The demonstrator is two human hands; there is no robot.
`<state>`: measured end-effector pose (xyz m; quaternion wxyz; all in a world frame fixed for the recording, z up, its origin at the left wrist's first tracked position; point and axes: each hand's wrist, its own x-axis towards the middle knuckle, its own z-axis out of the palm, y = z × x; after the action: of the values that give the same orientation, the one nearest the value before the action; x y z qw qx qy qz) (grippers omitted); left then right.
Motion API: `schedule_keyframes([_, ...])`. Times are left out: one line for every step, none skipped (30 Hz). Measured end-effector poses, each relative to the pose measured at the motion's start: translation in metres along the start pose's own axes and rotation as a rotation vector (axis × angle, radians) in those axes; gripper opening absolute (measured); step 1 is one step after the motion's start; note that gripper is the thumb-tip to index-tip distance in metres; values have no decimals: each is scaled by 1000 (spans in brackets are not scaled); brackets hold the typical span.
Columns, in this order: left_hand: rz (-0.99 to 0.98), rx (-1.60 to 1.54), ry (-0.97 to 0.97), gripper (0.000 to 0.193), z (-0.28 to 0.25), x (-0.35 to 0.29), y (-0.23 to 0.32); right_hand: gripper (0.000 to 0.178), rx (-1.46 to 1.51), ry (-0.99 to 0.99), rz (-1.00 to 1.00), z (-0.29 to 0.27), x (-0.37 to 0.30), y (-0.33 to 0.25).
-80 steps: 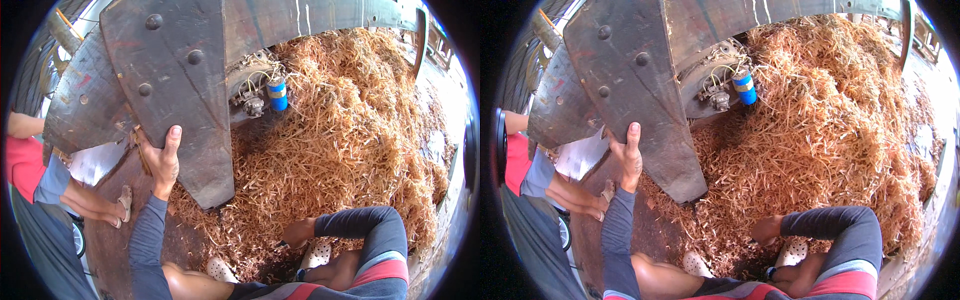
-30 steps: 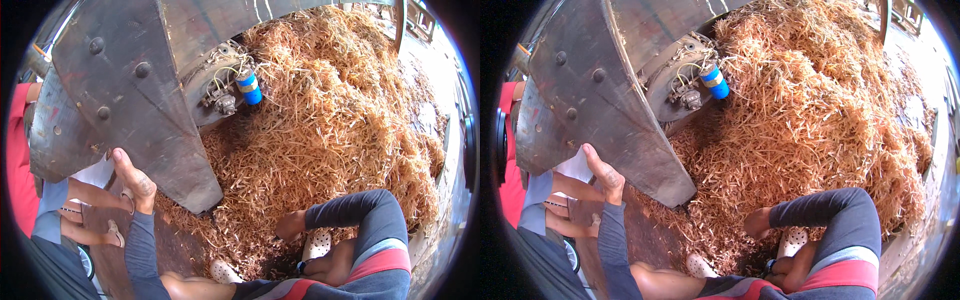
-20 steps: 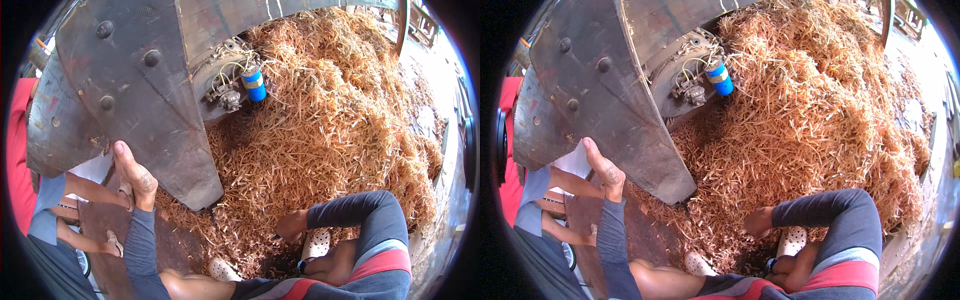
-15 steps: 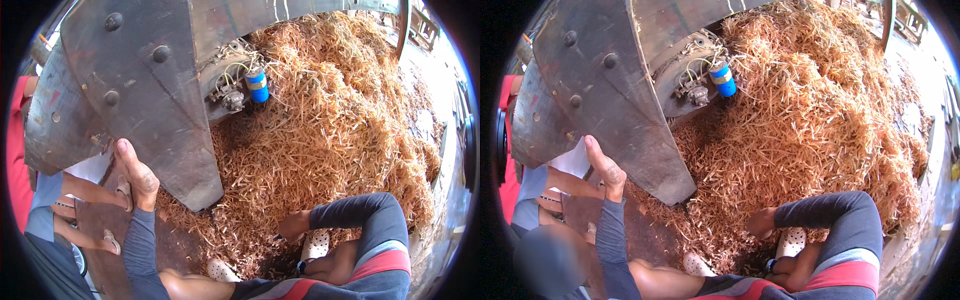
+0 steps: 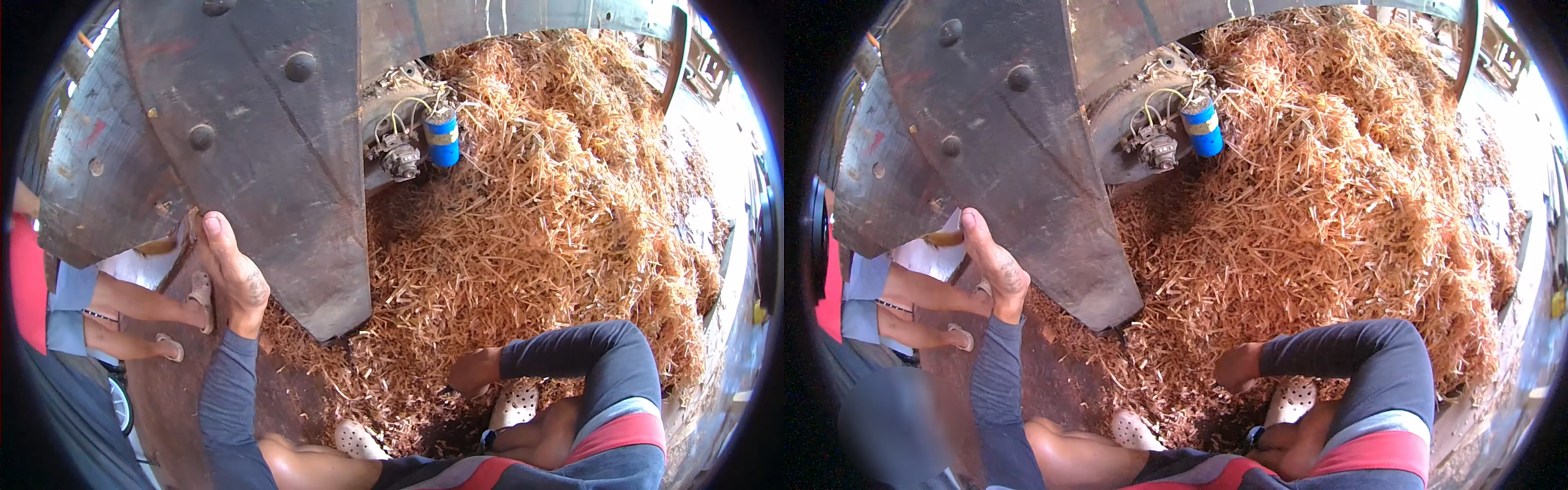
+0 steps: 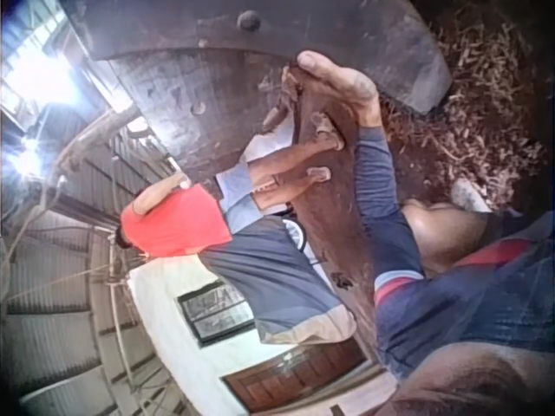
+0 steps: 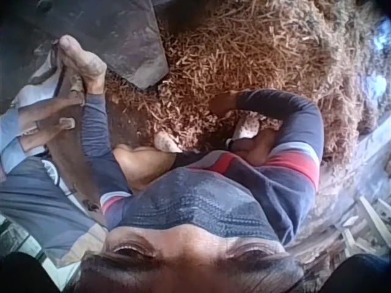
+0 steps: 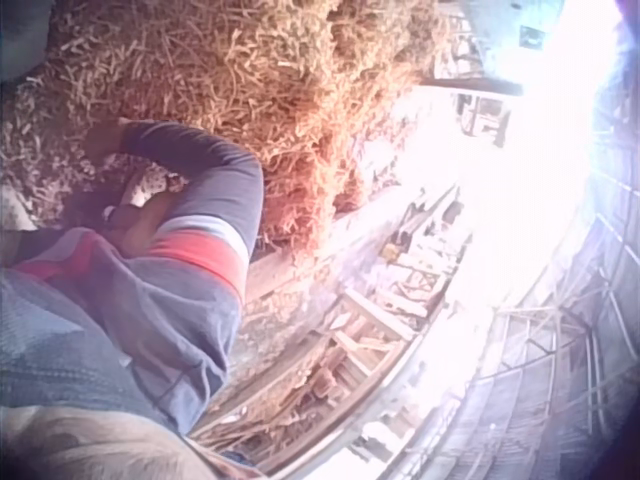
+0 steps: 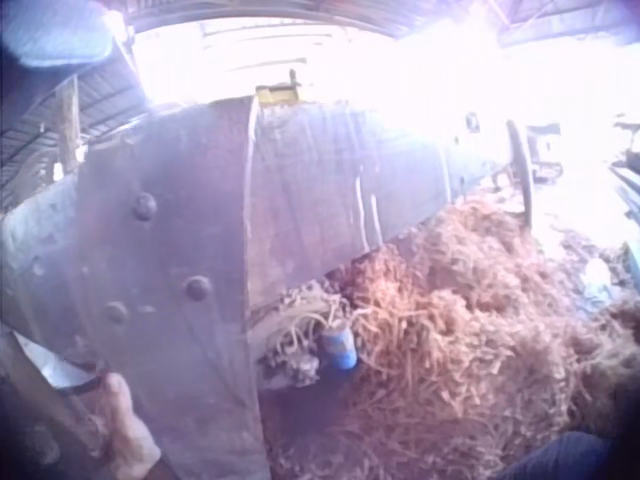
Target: The person works on the electrical wiring of a large woodworking machine using pliers and a screwdriver while standing over wood shavings.
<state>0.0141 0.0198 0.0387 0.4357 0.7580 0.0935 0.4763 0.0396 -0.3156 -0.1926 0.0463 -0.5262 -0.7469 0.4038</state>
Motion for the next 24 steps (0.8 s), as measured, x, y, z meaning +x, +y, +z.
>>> schedule_keyframes([3,-7,-8,68,0,0,-1,24,7,35,-3,2,1,1])
schedule_keyframes([24,7,-15,69,1,1,0,24,10,36,-3,5,2,3])
schedule_keyframes([44,27,-15,69,0,1,2,23,2,-2,24,1,2,2])
schedule_keyframes([41,33,-11,69,0,1,6,23,-7,-40,52,-2,2,0])
schedule_keyframes([24,15,-17,69,0,1,11,23,-8,-45,45,-2,1,0])
schedule_keyframes([9,-14,-28,70,3,2,13,23,15,26,54,0,-3,-1])
schedule_keyframes([8,-19,-29,70,4,2,10,22,38,97,62,1,-5,-1])
schedule_keyframes([32,1,-26,71,5,3,7,22,39,97,67,2,-6,0])
schedule_keyframes([57,25,-25,72,5,3,6,22,10,88,41,3,-5,0])
schedule_keyframes([58,25,-27,72,6,3,8,21,-19,80,15,4,-4,0])
schedule_keyframes([18,-7,-10,73,7,3,11,21,-18,82,15,6,-3,2])
schedule_keyframes([-22,-40,7,74,7,2,12,21,-41,57,2,9,0,4])
schedule_keyframes([-22,-42,4,74,8,2,12,20,-65,32,-12,13,2,7])
schedule_keyframes([-12,-33,0,74,7,1,12,20,-64,34,-11,18,4,10])
schedule_keyframes([-1,-24,-4,75,7,1,12,20,-21,79,-26,18,4,10])
schedule_keyframes([-1,-25,-6,75,6,1,12,19,22,124,-42,19,4,11])
schedule_keyframes([2,0,-12,75,5,1,12,19,22,126,-41,19,5,11])
schedule_keyframes([5,25,-18,76,5,1,12,21,10,26,7,7,4,4])
schedule_keyframes([5,22,-21,76,6,0,13,23,-1,-74,58,-1,3,-2])
schedule_keyframes([-19,-12,-6,76,8,0,14,23,1,-71,61,-2,2,-4])
schedule_keyframes([-42,-45,9,76,9,0,15,22,-14,-39,50,-2,1,-5])
schedule_keyframes([-41,-47,6,76,9,0,14,22,-28,-6,39,-2,1,-5])
schedule_keyframes([-28,-48,5,76,7,1,11,22,-27,-3,41,-2,0,-6])
schedule_keyframes([-21,-49,1,76,8,1,11,23,-27,-13,48,-2,0,-6])
